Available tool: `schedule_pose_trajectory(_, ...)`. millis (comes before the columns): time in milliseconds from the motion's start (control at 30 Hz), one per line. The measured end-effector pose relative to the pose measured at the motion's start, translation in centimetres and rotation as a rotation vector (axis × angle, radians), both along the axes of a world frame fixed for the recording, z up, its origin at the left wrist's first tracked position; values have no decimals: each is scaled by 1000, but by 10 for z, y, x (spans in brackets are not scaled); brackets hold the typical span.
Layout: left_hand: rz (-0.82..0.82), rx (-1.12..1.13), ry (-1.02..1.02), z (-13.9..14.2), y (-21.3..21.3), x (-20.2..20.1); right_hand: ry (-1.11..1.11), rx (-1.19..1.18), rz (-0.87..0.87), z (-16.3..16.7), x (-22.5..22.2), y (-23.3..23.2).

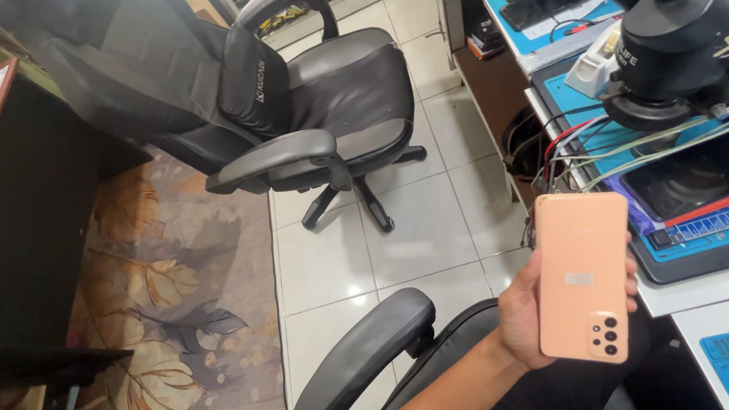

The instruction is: The person pries open the back cover of a pink smartphone using a plastic card, then sprays contact cleaner onto the opened phone and removes the back panel. They then handle a gray smartphone on the mat and use a screwdriver on components at the repair bench.

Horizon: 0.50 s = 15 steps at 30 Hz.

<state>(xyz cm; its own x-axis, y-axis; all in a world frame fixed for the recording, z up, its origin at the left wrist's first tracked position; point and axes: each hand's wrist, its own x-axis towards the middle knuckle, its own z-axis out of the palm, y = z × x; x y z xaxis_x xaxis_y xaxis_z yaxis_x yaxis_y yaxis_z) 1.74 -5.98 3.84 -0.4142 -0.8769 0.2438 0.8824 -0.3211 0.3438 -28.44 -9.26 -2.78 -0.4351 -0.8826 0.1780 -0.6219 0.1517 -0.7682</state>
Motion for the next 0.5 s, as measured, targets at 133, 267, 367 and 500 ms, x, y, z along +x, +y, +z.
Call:
schedule_pose_trajectory(133,-147,35,24,-9,-1,-18,-252,-134,161,15,19,19)
schedule_pose_trajectory(267,-243,10,-84,-10,2,-40,-579,-182,332,38,48,52)
schedule_pose_trajectory(367,-195,-94,-215,-8,6,-52,-608,-291,367,52,63,67)
schedule_pose_trajectory(500,-201,-132,-272,-3,9,-65,-723,-296,250,58,56,81)
